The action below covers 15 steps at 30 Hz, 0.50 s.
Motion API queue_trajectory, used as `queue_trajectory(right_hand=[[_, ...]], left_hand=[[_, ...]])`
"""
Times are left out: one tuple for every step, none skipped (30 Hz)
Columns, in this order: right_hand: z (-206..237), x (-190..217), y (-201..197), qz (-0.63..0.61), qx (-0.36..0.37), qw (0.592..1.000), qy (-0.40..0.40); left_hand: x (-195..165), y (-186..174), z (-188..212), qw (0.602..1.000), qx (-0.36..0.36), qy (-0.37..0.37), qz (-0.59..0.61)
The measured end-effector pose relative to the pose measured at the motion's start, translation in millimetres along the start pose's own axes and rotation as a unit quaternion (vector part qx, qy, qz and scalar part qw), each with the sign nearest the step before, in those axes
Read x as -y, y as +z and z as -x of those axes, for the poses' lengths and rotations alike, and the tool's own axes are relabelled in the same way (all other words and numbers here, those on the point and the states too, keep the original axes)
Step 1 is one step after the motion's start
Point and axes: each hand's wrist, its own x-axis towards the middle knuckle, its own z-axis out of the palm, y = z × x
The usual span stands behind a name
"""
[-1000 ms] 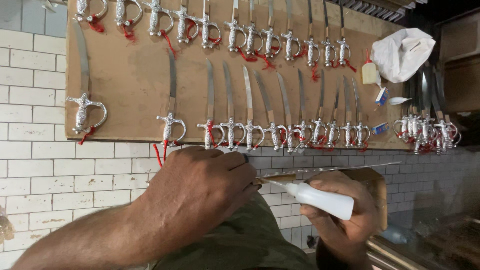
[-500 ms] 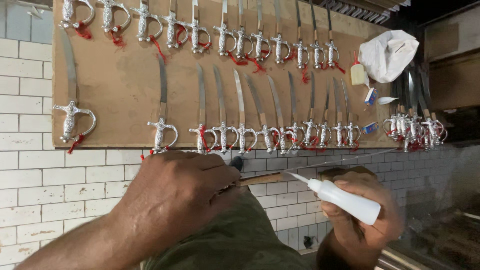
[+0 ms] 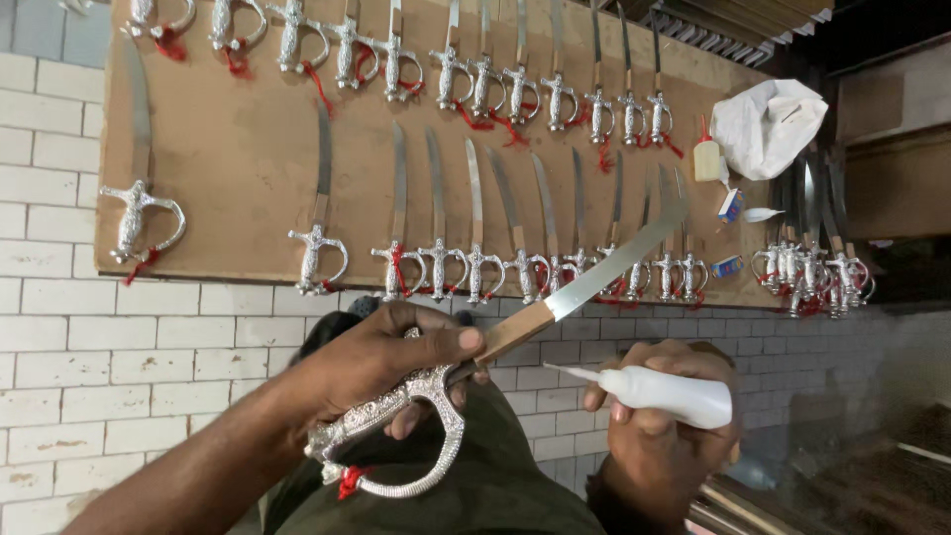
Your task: The person holds a curved sword with an ornate metal handle and squeezes liquid from a small plastic bottle onto the blade near the handle, working it along the surface. The person then places the finished sword on the table with others and picks up the next sword to repeat the application.
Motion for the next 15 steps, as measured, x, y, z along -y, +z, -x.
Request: queue_trajectory(right_hand=[[0.9,1.3,1.1,0.011,0.010,1.000,0.007],[1.4,2.9,2.3,0.029,0.021,0.999,0.012],[1.5,4.6,3.5,0.044,0.031,0.999,0.010],[1.5,6.5,4.8,0.059,0.040,0.997,0.008],[1.3,8.4,6.0,0.072,0.047,0.996,0.002],[1.1,10.3,7.3,0.085,0.054,0.995,-0.005],[0.9,12.2,8.4,0.096,0.060,0.994,0.005],[0.9,14.1,9.5,0.107,0.067,0.992,0.013],[1.0,15.8,10.4,0.118,0.072,0.990,0.017],[1.2,17.5,11.1,0.134,0.076,0.988,0.018],[1.5,19.0,11.7,0.152,0.080,0.985,0.021],[1.7,20.2,12.1,0.169,0.078,0.982,0.021],[1.7,21.3,12.2,0.187,0.076,0.979,0.020],[1.5,22.3,12.0,0.206,0.070,0.976,0.017],[1.0,23.4,11.6,0.219,0.071,0.973,0.009]], left_hand=[[3.7,1.0,-0.1,1.000,0.005,-0.005,0.010],[5.2,0.9,-0.2,1.000,0.010,-0.006,0.017],[6.0,0.9,0.0,1.000,0.015,-0.005,0.022],[6.7,1.5,1.2,1.000,0.018,-0.002,0.016],[6.5,1.6,1.9,1.000,0.021,0.000,0.010],[6.0,2.2,3.0,1.000,0.024,0.002,0.003],[5.9,3.3,4.4,1.000,0.029,0.000,0.003],[5.2,4.1,5.1,0.999,0.034,0.000,0.001],[4.1,4.6,5.3,0.999,0.040,0.001,-0.004],[3.4,5.5,5.6,0.999,0.036,0.000,-0.012],[3.1,6.6,5.8,0.999,0.032,-0.002,-0.019],[2.5,7.5,5.9,0.999,0.027,-0.003,-0.026],[2.3,8.5,5.8,0.999,0.029,-0.004,-0.027],[1.9,9.8,5.7,0.999,0.031,-0.005,-0.027],[1.7,10.1,5.3,0.999,0.032,-0.005,-0.029]])
